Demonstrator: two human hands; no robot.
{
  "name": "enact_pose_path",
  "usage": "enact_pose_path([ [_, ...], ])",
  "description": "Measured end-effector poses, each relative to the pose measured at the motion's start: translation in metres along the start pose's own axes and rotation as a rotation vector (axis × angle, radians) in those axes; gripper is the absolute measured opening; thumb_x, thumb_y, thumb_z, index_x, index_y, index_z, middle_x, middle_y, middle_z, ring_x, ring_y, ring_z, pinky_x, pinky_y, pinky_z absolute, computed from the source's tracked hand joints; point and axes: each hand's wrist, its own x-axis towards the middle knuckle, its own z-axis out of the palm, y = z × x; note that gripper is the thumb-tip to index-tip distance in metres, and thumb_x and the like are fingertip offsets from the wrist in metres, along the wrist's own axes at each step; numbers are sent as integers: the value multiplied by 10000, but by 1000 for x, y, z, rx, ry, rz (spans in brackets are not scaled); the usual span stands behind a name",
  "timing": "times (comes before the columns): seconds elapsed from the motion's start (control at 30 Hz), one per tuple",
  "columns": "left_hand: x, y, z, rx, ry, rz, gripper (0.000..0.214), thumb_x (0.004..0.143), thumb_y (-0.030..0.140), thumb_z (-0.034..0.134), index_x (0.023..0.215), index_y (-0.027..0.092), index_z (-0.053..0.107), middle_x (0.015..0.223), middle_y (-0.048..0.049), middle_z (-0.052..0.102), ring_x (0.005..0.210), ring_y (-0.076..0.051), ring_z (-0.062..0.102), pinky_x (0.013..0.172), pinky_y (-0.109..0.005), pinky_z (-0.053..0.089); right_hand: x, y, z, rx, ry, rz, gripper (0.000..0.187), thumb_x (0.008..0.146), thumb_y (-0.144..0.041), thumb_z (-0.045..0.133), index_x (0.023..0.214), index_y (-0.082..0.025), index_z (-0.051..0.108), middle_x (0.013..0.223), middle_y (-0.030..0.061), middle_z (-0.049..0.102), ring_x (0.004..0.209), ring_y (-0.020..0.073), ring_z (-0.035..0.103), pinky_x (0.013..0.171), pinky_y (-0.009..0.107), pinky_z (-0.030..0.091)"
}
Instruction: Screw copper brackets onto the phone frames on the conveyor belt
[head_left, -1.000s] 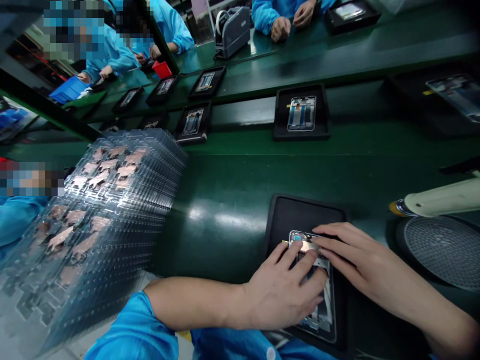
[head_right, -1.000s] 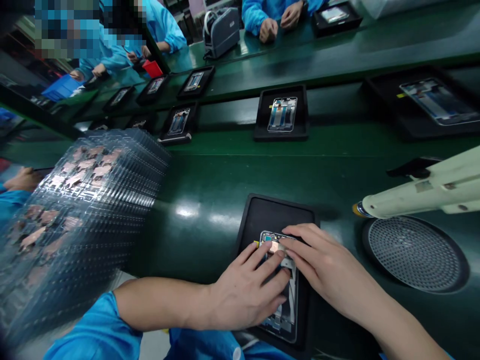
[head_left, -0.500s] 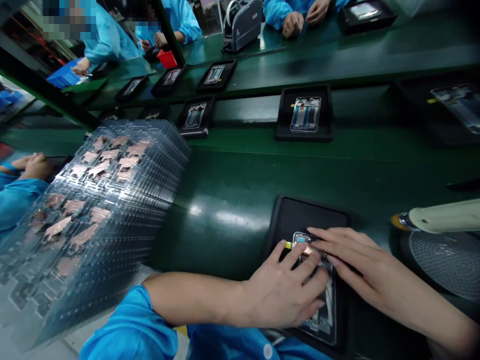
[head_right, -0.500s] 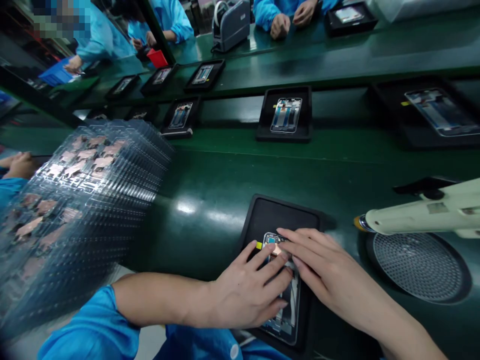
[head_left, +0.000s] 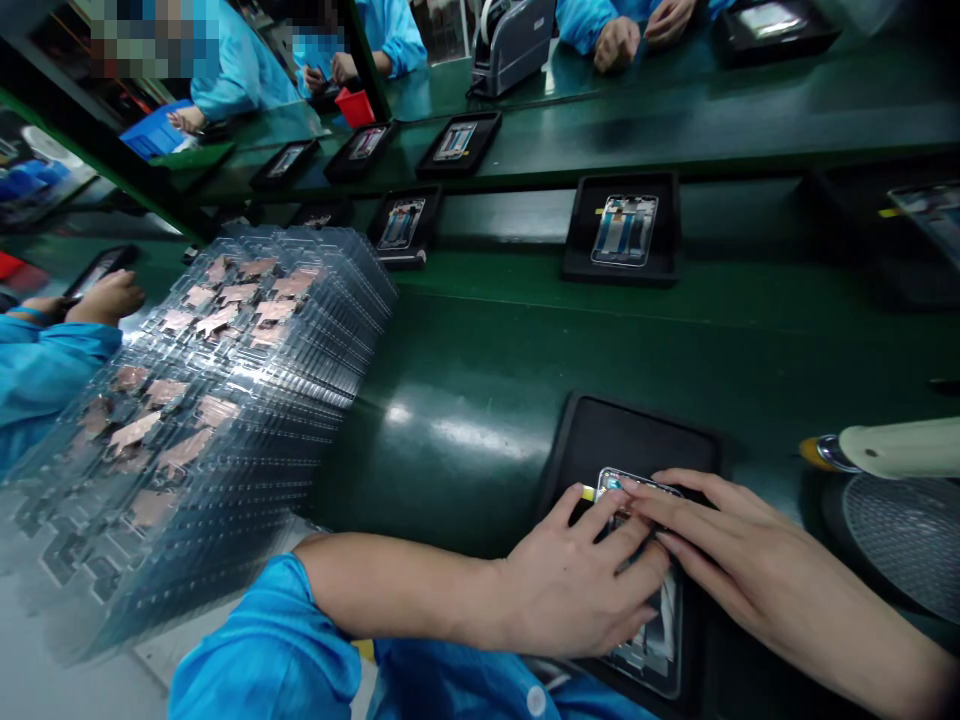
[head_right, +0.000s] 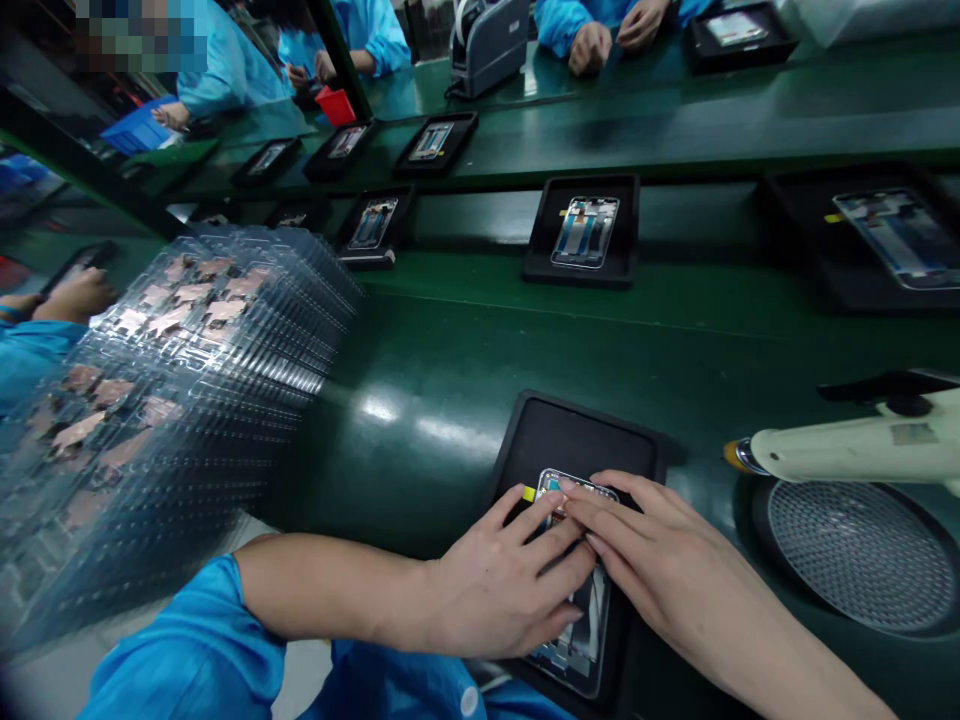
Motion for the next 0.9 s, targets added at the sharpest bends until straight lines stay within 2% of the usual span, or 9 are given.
enact_pose_path([
  [0.13,0,0,2,10,-6,-5,486,1049,398,448,1427,105,534,1489,-170,522,1426,-349,444,1115,-518,422,2,-5,2,-79,23,-11,379,1060,-277,401,1380,-237,599,1276,40,670,1155,255,633,810,415,613],
  [0.27,4,-9,7,-42,80,-18,376,1058,377,428,1290,153,623,1365,-96,634,1349,-248,531,1135,-431,429,5,-5,2,8,94,-4,340,1061,-271,431,1358,-249,593,1286,45,666,1153,238,647,857,400,609],
  [0.37,10,-23,10,-87,150,-115,359,1045,386,460,1260,160,636,1344,-93,647,1313,-213,559,1153,-390,429,5,-4,-6,105,311,26,280,1013,-176,509,1252,-263,626,1235,54,684,1096,232,676,920,411,584],
  [0.47,14,-37,12,-98,188,-212,417,1016,433,524,1312,156,623,1378,-127,614,1385,-289,501,1166,-473,422,1,-3,-17,66,634,147,270,926,-99,610,1117,-283,666,1031,55,711,898,228,700,791,402,571],
  [0.53,16,-42,13,-118,185,-230,437,1010,452,540,1339,175,619,1405,-133,591,1435,-320,447,1174,-522,410,0,-4,-21,4,754,217,250,905,-94,639,1060,-287,675,946,53,704,822,225,689,705,393,546],
  [0.7,16,-44,13,-147,142,-235,400,1008,434,563,1331,216,650,1453,-145,549,1485,-339,386,1170,-574,404,3,-4,-18,26,672,214,218,932,-112,599,1055,-272,681,978,45,714,871,231,703,785,382,582],
  [0.9,15,-48,15,-122,161,-192,331,1021,394,553,1268,225,696,1453,-128,568,1483,-345,401,1162,-587,420,9,-2,-14,44,683,195,189,936,-100,594,1052,-224,676,995,56,719,881,207,703,819,340,594],
])
